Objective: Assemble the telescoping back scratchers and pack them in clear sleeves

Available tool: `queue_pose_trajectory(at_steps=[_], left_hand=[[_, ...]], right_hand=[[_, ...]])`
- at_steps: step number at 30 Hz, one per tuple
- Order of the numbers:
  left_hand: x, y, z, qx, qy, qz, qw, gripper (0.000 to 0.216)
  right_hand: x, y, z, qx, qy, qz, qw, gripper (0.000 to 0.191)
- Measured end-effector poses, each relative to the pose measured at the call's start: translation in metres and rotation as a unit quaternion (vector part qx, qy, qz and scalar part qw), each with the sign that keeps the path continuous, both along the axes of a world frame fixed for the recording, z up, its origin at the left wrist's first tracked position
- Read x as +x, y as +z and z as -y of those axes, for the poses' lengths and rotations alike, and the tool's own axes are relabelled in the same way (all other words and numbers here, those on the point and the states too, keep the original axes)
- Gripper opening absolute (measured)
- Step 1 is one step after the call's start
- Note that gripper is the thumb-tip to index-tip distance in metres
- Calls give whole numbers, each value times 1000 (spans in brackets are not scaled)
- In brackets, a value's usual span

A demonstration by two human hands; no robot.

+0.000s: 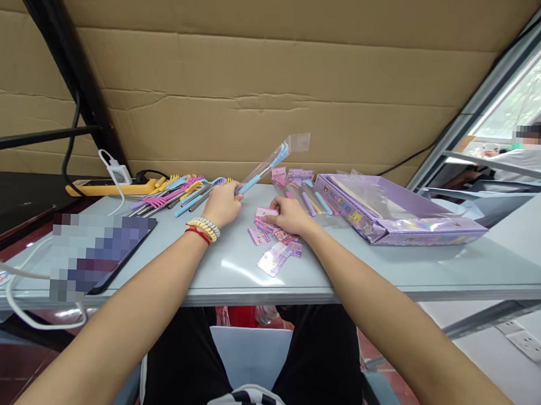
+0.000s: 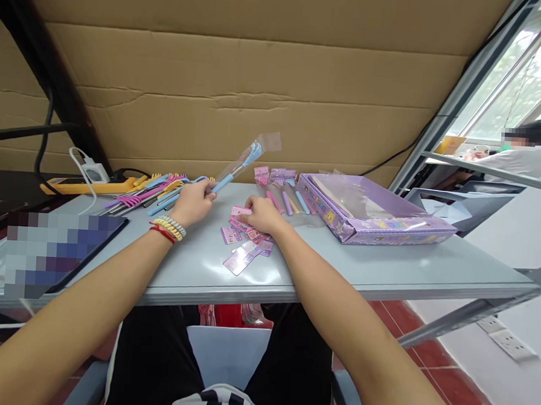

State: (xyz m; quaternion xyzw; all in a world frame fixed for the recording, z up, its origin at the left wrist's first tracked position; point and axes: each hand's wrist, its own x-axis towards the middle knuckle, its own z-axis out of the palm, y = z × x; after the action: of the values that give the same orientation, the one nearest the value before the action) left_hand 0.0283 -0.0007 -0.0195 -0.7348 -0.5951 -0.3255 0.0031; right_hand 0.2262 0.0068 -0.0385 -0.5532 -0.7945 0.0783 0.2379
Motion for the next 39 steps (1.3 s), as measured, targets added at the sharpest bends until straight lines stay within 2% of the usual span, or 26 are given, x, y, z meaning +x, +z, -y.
queue_pose_trajectory(at_steps=[1, 3, 8, 11, 15, 18, 20, 25, 28, 32, 36, 39], left_hand=[[0, 0, 0, -3, 9, -1, 1000, 32], [-1, 0, -2, -7, 26, -1, 1000, 32], [-2, 0, -3, -14, 34, -9, 999, 33], [-2, -1, -3, -24, 42, -16, 999, 33], [-2, -1, -4, -27, 40, -23, 999, 33], [-2, -1, -4, -27, 28, -34, 999, 34], [-2, 0, -3, -32, 29, -39, 998, 34], [-3, 3, -1, -56, 66, -39, 995, 35], [-3, 4, 0, -56, 62, -44, 996, 35], [-1, 5, 1, -61, 55, -58, 995, 31], [-1, 9, 4, -80, 97, -71, 989, 29], [0, 11, 6, -84, 84, -85, 989, 27]], right_hand=[[1, 0, 1, 11, 20, -18, 1000, 25], [2, 1, 2, 11, 60, -47, 997, 27], [4, 1, 4, -87, 99, -119, 984, 44], [5, -1, 3, -108, 114, -131, 979, 52], [4, -2, 1, -84, 189, -152, 967, 56], [3, -1, -1, -29, 234, -156, 959, 58], [3, 1, -1, 20, 207, -166, 964, 58], [13, 9, -1, 114, 44, -248, 961, 50], [21, 10, -6, 124, -5, -296, 947, 38], [26, 7, -15, 93, -57, -362, 926, 17], [28, 8, -16, 175, -116, -305, 929, 17], [31, 12, -13, 210, -135, -242, 938, 26]])
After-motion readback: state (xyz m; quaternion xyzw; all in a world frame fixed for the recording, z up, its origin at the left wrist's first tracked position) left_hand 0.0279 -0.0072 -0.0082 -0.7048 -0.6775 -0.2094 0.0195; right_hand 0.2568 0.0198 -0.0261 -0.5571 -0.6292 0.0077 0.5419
